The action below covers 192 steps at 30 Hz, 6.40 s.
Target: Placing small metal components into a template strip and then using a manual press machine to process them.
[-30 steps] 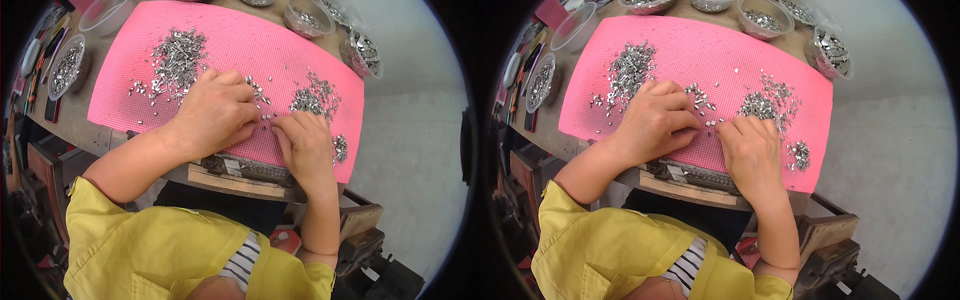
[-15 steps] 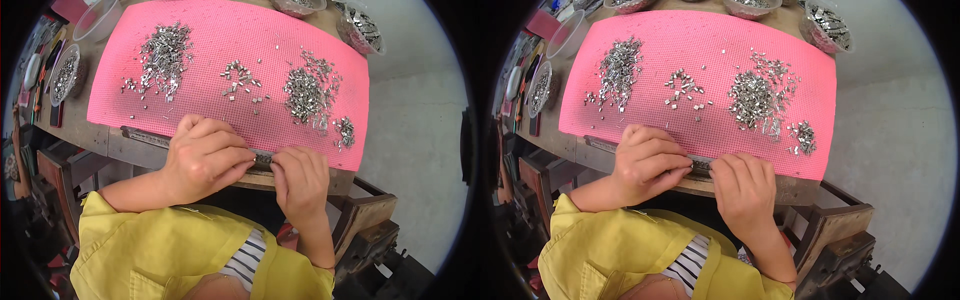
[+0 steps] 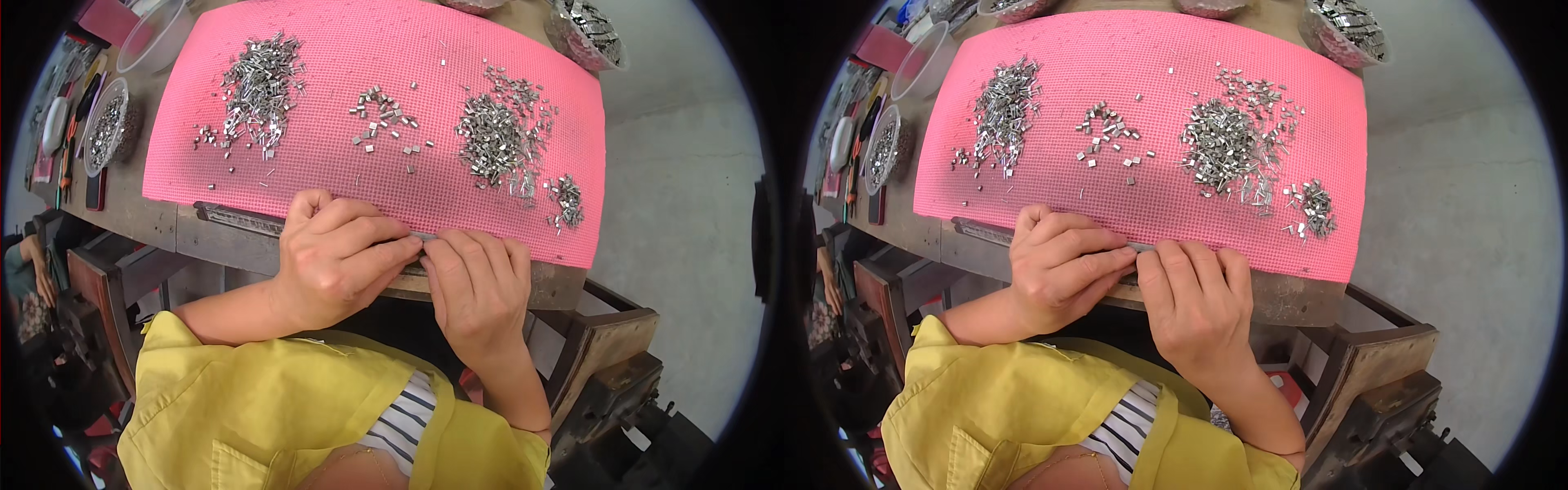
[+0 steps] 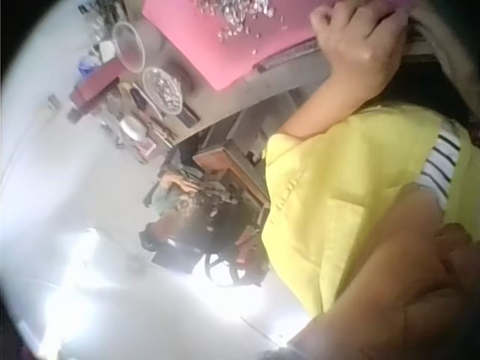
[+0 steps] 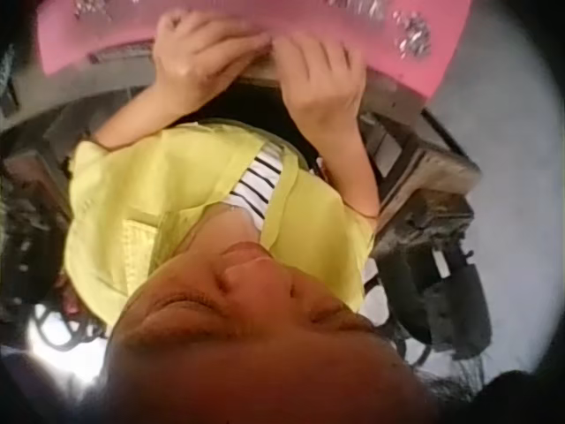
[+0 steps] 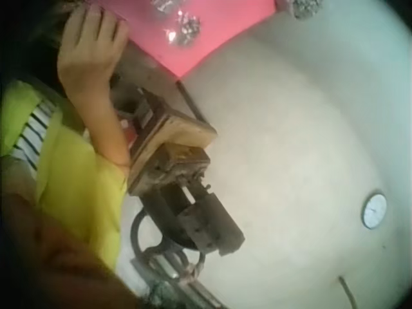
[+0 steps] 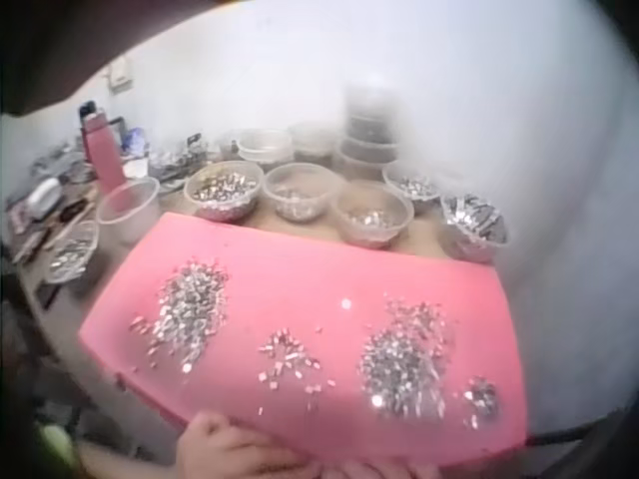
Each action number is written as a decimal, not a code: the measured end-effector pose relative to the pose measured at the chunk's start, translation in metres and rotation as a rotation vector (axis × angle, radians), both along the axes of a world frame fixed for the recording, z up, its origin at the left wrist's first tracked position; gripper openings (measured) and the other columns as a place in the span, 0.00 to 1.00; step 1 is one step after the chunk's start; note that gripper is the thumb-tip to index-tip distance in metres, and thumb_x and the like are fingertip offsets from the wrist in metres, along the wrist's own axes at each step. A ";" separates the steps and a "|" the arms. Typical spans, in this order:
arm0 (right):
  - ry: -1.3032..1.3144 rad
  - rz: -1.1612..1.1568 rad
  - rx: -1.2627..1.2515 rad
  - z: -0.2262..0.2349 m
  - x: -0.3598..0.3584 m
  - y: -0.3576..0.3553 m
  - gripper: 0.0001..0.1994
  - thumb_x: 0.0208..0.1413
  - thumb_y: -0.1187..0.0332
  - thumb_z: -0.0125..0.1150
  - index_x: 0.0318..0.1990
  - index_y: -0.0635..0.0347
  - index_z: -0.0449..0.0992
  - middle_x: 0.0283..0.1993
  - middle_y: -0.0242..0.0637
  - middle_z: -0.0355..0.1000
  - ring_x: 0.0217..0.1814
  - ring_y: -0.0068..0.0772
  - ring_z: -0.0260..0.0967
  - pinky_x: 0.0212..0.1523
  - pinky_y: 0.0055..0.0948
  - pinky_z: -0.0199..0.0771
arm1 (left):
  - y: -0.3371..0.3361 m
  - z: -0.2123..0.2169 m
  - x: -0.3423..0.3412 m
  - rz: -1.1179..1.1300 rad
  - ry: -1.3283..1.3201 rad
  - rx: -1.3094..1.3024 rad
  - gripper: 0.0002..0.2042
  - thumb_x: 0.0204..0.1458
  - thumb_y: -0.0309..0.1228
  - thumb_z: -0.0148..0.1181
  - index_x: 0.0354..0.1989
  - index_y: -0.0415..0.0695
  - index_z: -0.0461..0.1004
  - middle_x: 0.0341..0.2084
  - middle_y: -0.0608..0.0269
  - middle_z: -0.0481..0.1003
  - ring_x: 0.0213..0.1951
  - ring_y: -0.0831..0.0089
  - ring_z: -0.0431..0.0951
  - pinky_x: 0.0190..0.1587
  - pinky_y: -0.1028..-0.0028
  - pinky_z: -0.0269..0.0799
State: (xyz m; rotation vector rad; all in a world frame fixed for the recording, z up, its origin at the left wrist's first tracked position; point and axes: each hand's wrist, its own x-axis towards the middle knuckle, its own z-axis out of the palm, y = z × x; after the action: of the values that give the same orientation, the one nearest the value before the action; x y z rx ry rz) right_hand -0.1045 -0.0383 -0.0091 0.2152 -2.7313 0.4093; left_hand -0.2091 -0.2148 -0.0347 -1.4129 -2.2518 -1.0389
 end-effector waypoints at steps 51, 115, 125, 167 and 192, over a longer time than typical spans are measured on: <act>-0.144 0.331 -0.005 0.012 -0.119 0.049 0.03 0.51 0.72 0.62 0.34 0.55 0.79 0.34 0.32 0.71 0.41 0.36 0.70 0.45 0.37 0.65 | -0.003 0.017 -0.082 -0.025 -0.104 -0.201 0.08 0.40 0.30 0.75 0.30 0.49 0.84 0.36 0.71 0.78 0.46 0.65 0.75 0.47 0.64 0.69; 0.051 0.099 -0.077 0.002 -0.024 -0.020 0.11 0.48 0.74 0.67 0.40 0.59 0.76 0.38 0.33 0.73 0.43 0.36 0.73 0.45 0.38 0.66 | -0.053 0.008 -0.010 0.099 -0.101 0.025 0.22 0.34 0.25 0.75 0.44 0.47 0.84 0.38 0.66 0.80 0.41 0.64 0.78 0.45 0.65 0.68; -0.072 0.067 0.202 0.011 -0.037 -0.038 0.07 0.47 0.73 0.64 0.35 0.57 0.73 0.31 0.34 0.65 0.36 0.36 0.67 0.44 0.38 0.64 | -0.060 -0.001 -0.014 0.062 -0.154 0.083 0.21 0.34 0.26 0.75 0.43 0.47 0.84 0.37 0.66 0.80 0.41 0.63 0.78 0.45 0.65 0.69; 0.055 -0.385 -0.144 -0.044 0.067 0.018 0.31 0.52 0.72 0.67 0.66 0.62 0.71 0.71 0.49 0.63 0.70 0.55 0.62 0.65 0.50 0.60 | 0.024 0.035 -0.016 -0.295 -0.103 -0.319 0.29 0.38 0.31 0.77 0.55 0.49 0.82 0.32 0.63 0.77 0.36 0.62 0.75 0.42 0.65 0.71; 0.272 -0.344 -0.483 -0.031 0.064 0.028 0.13 0.54 0.78 0.66 0.48 0.60 0.80 0.45 0.40 0.80 0.51 0.45 0.75 0.53 0.41 0.70 | 0.015 0.031 -0.006 -0.223 -0.354 -0.249 0.16 0.48 0.32 0.73 0.46 0.45 0.84 0.34 0.57 0.80 0.38 0.55 0.79 0.43 0.61 0.76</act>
State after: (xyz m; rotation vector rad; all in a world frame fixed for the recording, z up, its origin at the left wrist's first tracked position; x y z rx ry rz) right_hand -0.0407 -0.0104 -0.0399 -0.2997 -2.2612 0.8453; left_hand -0.2156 -0.2003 -0.0036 -1.7316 -2.5938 -1.1908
